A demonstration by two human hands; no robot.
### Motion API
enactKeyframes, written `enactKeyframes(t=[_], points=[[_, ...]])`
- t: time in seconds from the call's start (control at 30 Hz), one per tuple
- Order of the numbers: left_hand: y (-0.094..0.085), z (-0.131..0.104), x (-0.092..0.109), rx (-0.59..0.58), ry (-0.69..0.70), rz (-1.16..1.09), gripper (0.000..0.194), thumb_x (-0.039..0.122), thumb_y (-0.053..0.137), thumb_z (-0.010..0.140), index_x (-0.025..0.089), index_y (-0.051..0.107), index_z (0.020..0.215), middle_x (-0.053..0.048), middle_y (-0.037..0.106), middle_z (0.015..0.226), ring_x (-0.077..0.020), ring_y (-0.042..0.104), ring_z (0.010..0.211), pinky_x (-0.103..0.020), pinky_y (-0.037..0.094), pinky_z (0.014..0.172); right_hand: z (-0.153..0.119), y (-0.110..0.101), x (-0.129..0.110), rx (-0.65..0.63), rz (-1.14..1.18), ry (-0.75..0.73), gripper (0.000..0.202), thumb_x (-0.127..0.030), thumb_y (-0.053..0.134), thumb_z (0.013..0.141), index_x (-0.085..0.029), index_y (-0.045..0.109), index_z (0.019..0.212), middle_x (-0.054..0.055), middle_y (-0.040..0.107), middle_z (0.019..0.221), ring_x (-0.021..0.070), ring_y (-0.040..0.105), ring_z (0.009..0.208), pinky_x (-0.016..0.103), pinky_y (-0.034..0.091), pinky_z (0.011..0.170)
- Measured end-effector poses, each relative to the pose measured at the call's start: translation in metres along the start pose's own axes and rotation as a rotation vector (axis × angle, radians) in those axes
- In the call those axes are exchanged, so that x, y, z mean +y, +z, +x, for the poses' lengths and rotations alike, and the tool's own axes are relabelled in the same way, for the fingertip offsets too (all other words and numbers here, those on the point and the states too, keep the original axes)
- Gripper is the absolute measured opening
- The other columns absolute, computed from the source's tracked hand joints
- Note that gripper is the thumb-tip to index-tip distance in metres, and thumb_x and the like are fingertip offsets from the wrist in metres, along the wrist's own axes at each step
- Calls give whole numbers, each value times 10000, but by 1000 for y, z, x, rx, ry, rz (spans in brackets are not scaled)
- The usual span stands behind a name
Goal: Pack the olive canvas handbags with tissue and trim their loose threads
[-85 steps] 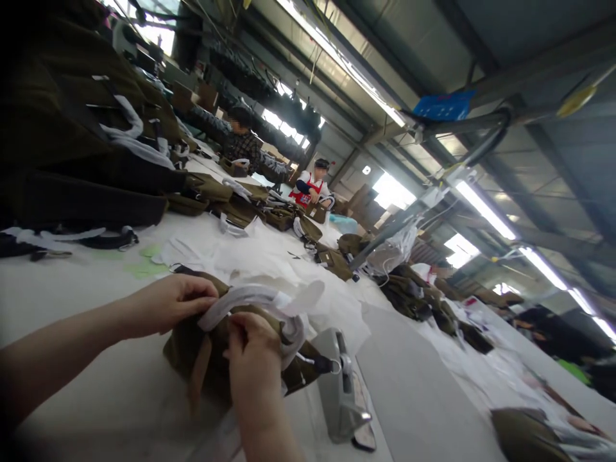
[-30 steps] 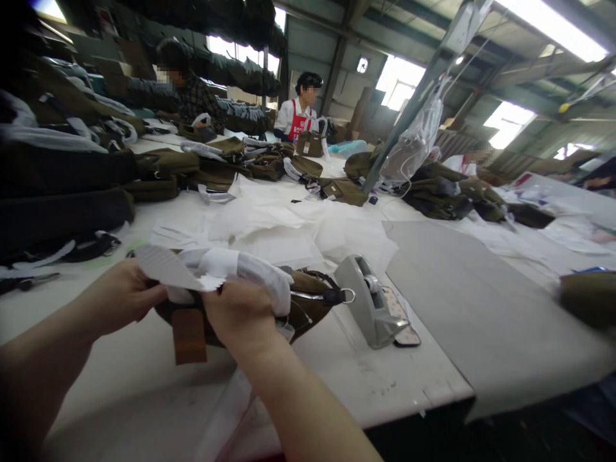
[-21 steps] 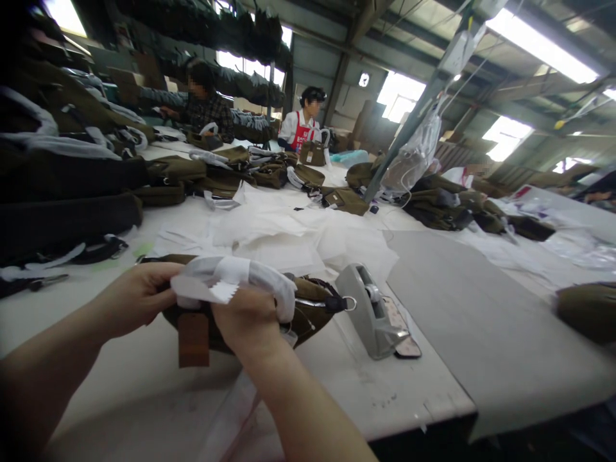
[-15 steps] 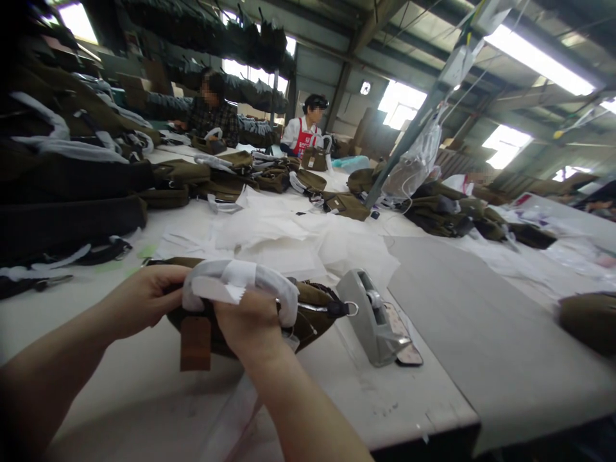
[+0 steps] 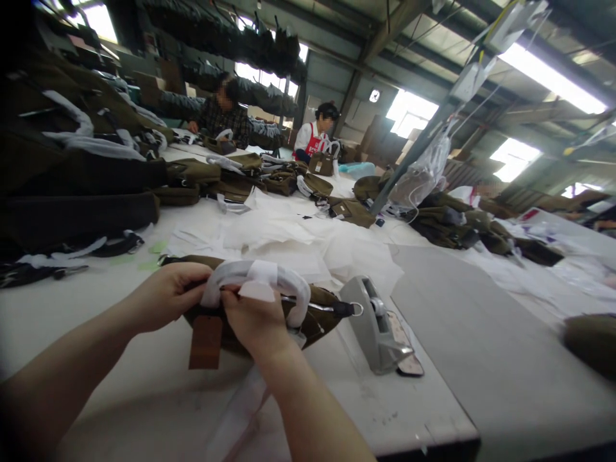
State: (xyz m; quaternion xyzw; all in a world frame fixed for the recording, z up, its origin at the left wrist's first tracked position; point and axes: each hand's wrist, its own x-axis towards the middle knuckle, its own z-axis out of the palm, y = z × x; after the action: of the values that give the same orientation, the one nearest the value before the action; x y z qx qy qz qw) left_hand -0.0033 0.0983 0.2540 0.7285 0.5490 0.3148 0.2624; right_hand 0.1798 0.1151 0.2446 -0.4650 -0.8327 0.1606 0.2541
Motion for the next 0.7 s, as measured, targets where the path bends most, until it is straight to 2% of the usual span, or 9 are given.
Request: enactKeyframes(t=[0.2, 0.3, 0.33, 0.4, 0.47, 0.53, 0.6, 0.63, 0.7], points=[[-2, -3, 2, 23, 34, -44, 241, 310, 518, 863, 195, 723, 813, -2, 710, 803, -152, 623, 771, -243, 434, 689, 6, -8, -8, -48, 85, 133, 233, -326, 588, 904, -224, 748, 769, 0, 680, 584, 181, 662, 611, 258, 489, 609], [-8, -7, 3, 71, -37, -208, 293, 412, 559, 874, 192, 728, 967, -17, 724, 833, -141, 612, 696, -226, 442, 594, -1, -17, -16, 43, 75, 69, 94, -246, 658, 840, -196, 736, 860, 34, 748, 775, 219, 706, 772, 310, 541, 742], [-11, -8, 2, 123, -73, -258, 355, 464, 579, 868, 191, 710, 1053, -22, 724, 847, -132, 593, 644, -224, 433, 547, -9, -21, -19, 102, 73, 19, 132, -214, 670, 822, -185, 722, 941, 53, 759, 872, 229, 709, 842, 329, 550, 784], [-21, -10, 0, 316, -134, -295, 484, 547, 604, 850, 205, 653, 1188, -30, 717, 895, -111, 540, 554, -229, 406, 481, -32, -31, -23, 236, 72, -117, 251, -157, 655, 826, -186, 671, 1075, 74, 748, 1016, 229, 699, 949, 350, 556, 847], [-33, -12, -6, 552, -166, -255, 512, 586, 581, 858, 225, 627, 1218, -35, 703, 899, -112, 524, 534, -243, 412, 485, -59, -43, -19, 403, 63, -268, 307, -105, 629, 839, -223, 628, 1123, 71, 727, 1090, 217, 685, 1013, 362, 554, 890], [-45, -12, -18, 659, -198, -172, 546, 633, 557, 846, 229, 625, 1207, -53, 697, 897, -149, 575, 592, -266, 443, 525, -81, -56, -6, 638, 33, -351, 357, -77, 643, 825, -252, 602, 1134, 75, 694, 1137, 230, 662, 1065, 405, 543, 928], [-55, -11, -33, 547, -196, -103, 659, 650, 618, 775, 205, 600, 1260, -89, 702, 1042, -221, 663, 809, -292, 526, 661, -92, -67, 17, 784, -49, -306, 446, -152, 710, 801, -236, 564, 1214, 119, 640, 1217, 283, 617, 1144, 491, 516, 966], [-58, -10, -41, 419, -183, -93, 745, 637, 676, 721, 191, 571, 1309, -108, 679, 1178, -262, 668, 963, -319, 553, 778, -93, -71, 29, 765, -101, -249, 531, -233, 742, 790, -213, 532, 1277, 147, 609, 1266, 316, 585, 1189, 533, 496, 984], [-56, -7, -56, 120, -154, -139, 939, 559, 796, 612, 181, 478, 1409, -131, 569, 1400, -318, 583, 1218, -406, 497, 1023, -88, -77, 50, 558, -193, -134, 731, -401, 766, 762, -162, 458, 1380, 188, 566, 1334, 356, 541, 1239, 565, 473, 1000]])
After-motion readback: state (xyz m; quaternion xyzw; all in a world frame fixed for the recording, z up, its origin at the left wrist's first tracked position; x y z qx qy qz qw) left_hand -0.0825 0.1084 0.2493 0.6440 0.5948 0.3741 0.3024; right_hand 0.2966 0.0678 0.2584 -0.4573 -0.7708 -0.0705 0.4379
